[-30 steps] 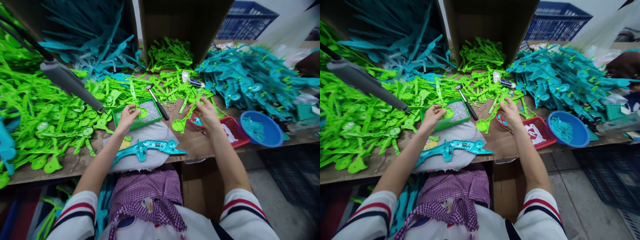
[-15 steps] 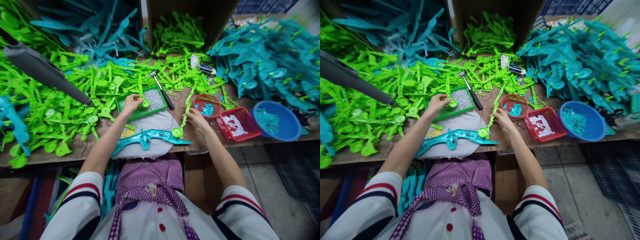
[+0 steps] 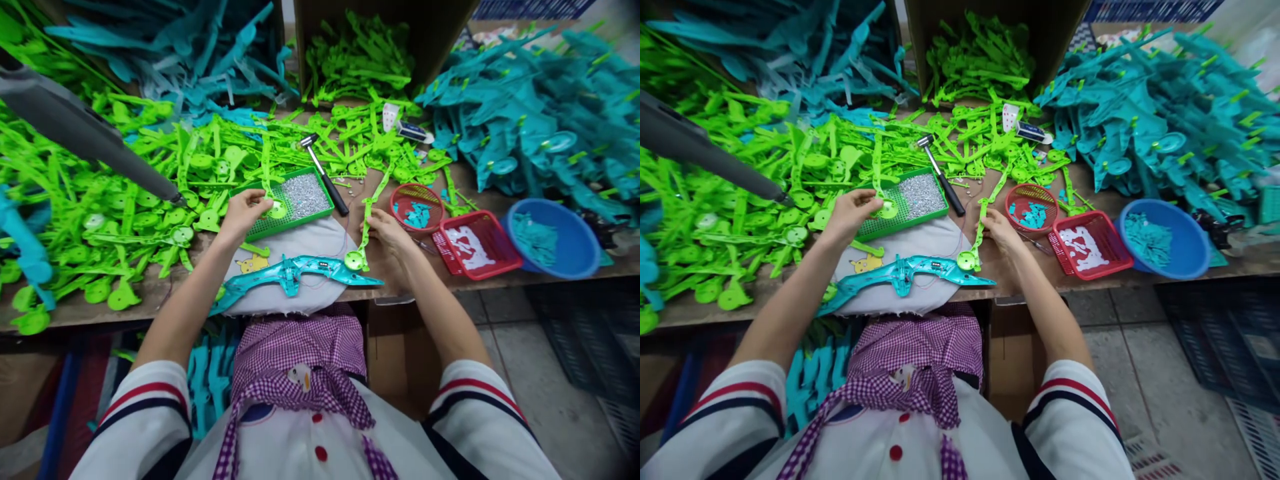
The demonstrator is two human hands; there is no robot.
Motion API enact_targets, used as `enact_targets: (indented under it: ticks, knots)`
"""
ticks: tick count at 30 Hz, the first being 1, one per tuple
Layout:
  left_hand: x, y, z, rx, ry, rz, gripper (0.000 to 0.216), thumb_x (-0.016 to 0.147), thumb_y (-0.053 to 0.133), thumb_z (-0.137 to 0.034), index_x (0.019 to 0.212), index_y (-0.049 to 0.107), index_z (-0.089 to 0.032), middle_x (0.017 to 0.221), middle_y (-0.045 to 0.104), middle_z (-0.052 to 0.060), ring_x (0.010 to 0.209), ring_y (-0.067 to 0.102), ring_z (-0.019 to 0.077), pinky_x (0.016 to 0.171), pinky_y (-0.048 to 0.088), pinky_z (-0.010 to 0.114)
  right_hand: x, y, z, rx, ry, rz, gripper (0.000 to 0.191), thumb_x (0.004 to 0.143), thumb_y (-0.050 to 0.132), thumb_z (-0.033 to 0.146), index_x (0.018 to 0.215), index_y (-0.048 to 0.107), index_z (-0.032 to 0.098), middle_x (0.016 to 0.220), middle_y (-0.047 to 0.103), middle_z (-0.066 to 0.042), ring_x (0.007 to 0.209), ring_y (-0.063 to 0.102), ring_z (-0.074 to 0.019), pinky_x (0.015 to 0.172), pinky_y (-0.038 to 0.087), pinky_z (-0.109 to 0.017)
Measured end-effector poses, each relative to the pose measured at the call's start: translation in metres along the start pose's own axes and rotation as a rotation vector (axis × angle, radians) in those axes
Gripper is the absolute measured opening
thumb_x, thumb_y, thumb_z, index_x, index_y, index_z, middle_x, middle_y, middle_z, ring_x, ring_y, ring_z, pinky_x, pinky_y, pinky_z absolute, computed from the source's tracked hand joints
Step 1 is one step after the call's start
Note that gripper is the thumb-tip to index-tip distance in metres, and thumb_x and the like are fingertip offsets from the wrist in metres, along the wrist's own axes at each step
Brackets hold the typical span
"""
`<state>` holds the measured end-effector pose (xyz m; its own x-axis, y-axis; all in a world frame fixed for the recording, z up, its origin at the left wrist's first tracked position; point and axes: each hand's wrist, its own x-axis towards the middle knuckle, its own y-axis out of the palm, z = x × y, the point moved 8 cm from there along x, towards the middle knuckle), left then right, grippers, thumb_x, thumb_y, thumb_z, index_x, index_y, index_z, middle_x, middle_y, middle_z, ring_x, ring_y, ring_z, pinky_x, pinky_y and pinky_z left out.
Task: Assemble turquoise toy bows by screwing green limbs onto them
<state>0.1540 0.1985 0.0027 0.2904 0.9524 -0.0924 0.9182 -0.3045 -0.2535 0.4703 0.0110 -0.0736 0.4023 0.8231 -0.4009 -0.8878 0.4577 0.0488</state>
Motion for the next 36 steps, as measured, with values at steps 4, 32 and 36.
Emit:
enact_targets:
  ticks: [4, 32, 36]
  knots:
    - [0.002, 0.001, -0.002, -0.015, -0.020, -0.023, 0.028, 0.073, 0.077, -0.020, 0.099, 0.069, -0.011, 0.083, 0.065, 0.004, 0.075, 0.063, 0.0141, 0.059, 0.054, 0.023, -0.004, -0.011, -0.005, -0.044, -0.002, 0.037, 0.037, 0.074, 0.073, 0.032, 0.105, 0.053, 0.024, 0.070, 0.066, 0.003, 0.065, 0.064, -0.0153, 0.063, 0.054, -0.028]
    - [0.038, -0.035, 0.018, -0.027, -0.041, -0.207, 0.029, 0.075, 0.078, -0.022, 0.100, 0.065, -0.016, 0.087, 0.067, 0.004, 0.083, 0.066, 0.0162, 0.063, 0.055, 0.023, -0.011, -0.013, -0.001, -0.318, -0.187, -0.050, 0.044, 0.072, 0.075, 0.048, 0.102, 0.054, 0.024, 0.082, 0.059, 0.001, 0.074, 0.059, -0.0171, 0.068, 0.055, -0.033]
    - [0.020, -0.015, 0.001, -0.056, -0.023, -0.083, 0.026, 0.078, 0.076, -0.022, 0.103, 0.068, -0.017, 0.095, 0.071, 0.007, 0.085, 0.068, 0.0173, 0.065, 0.057, 0.027, -0.065, -0.002, 0.041, -0.559, -0.545, -0.312, 0.048, 0.086, 0.063, 0.052, 0.122, 0.059, 0.021, 0.106, 0.061, -0.008, 0.095, 0.060, -0.0219, 0.091, 0.053, -0.045]
